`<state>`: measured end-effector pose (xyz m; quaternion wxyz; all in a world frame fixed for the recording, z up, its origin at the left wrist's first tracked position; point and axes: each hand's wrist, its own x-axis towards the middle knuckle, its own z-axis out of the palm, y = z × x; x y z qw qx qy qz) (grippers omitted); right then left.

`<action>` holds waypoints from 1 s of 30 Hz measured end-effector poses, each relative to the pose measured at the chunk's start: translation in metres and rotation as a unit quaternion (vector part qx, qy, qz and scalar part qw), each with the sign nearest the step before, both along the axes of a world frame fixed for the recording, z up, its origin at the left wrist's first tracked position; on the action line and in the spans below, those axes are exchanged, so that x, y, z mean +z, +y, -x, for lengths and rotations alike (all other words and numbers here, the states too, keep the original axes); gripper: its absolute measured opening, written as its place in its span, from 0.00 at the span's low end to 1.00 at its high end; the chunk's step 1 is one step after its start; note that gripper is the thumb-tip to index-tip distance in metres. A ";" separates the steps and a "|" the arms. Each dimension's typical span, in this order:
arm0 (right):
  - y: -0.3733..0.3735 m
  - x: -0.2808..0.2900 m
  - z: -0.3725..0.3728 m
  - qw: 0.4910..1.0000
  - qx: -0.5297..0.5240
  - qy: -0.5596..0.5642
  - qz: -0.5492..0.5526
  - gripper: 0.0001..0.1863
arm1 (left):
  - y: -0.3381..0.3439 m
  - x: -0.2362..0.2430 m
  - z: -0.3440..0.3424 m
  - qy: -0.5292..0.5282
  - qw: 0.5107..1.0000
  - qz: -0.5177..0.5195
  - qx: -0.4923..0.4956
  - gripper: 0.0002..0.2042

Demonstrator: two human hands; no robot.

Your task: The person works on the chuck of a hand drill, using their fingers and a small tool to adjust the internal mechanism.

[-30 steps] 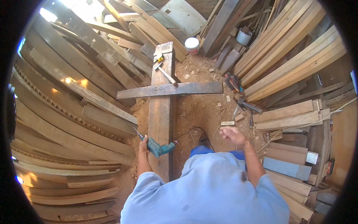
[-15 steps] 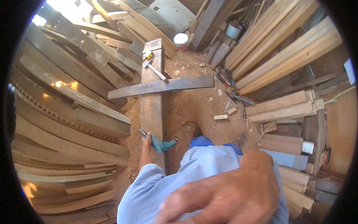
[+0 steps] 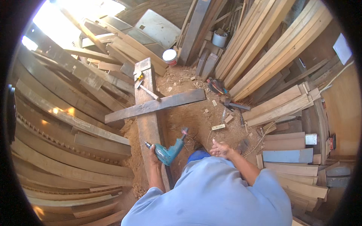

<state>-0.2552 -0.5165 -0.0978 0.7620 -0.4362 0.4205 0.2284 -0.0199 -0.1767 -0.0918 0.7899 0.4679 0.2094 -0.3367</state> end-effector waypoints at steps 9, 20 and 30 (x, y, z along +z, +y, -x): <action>-0.047 0.099 -0.089 0.871 -0.271 -0.306 -0.274 0.34 | -0.084 0.052 0.022 0.027 0.956 0.246 -0.160 0.30; -0.159 0.025 0.026 0.821 -0.530 -0.198 -0.077 0.17 | -0.045 0.060 0.018 -0.071 0.900 0.397 -0.168 0.39; 0.027 0.144 -0.099 0.914 -0.042 -0.376 0.144 0.19 | -0.154 0.095 0.052 -0.019 0.853 0.477 -0.213 0.34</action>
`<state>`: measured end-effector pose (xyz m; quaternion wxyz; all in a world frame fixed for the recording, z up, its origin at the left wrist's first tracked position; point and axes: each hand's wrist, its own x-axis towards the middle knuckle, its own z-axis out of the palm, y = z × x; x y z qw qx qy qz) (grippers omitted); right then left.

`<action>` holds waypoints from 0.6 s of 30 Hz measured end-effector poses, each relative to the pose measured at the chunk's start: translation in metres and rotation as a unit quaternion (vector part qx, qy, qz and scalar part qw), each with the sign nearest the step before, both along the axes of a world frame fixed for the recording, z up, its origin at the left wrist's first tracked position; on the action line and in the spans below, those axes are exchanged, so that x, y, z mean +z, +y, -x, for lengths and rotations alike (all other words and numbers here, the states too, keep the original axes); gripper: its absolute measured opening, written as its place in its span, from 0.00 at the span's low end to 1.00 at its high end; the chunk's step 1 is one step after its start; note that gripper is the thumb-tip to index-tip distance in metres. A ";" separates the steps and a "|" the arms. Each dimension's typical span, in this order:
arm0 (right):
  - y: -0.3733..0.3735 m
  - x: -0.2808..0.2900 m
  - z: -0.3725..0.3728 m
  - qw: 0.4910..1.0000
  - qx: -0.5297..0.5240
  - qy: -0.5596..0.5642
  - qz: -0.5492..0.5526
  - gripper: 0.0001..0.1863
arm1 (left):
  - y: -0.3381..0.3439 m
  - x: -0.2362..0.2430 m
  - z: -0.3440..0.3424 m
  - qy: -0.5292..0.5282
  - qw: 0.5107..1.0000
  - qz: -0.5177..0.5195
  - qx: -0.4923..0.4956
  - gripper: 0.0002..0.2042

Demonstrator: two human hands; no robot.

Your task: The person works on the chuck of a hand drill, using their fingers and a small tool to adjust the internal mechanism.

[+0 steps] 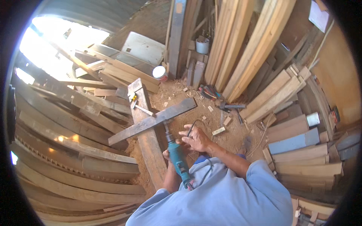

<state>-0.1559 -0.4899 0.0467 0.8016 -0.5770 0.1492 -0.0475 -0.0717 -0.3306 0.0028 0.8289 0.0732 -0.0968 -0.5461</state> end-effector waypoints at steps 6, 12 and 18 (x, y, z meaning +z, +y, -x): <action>-0.027 -0.034 -0.001 0.899 -0.158 -0.008 -0.408 0.37 | 0.014 -0.020 -0.019 0.077 0.992 -0.002 -0.098 0.34; -0.124 -0.059 0.044 0.755 -0.375 -0.108 -0.527 0.42 | 0.077 -0.003 -0.046 -0.012 0.998 -0.023 0.060 0.37; -0.218 -0.031 0.093 0.718 -0.549 -0.124 -0.409 0.30 | 0.157 -0.010 -0.066 0.025 0.977 -0.020 0.209 0.31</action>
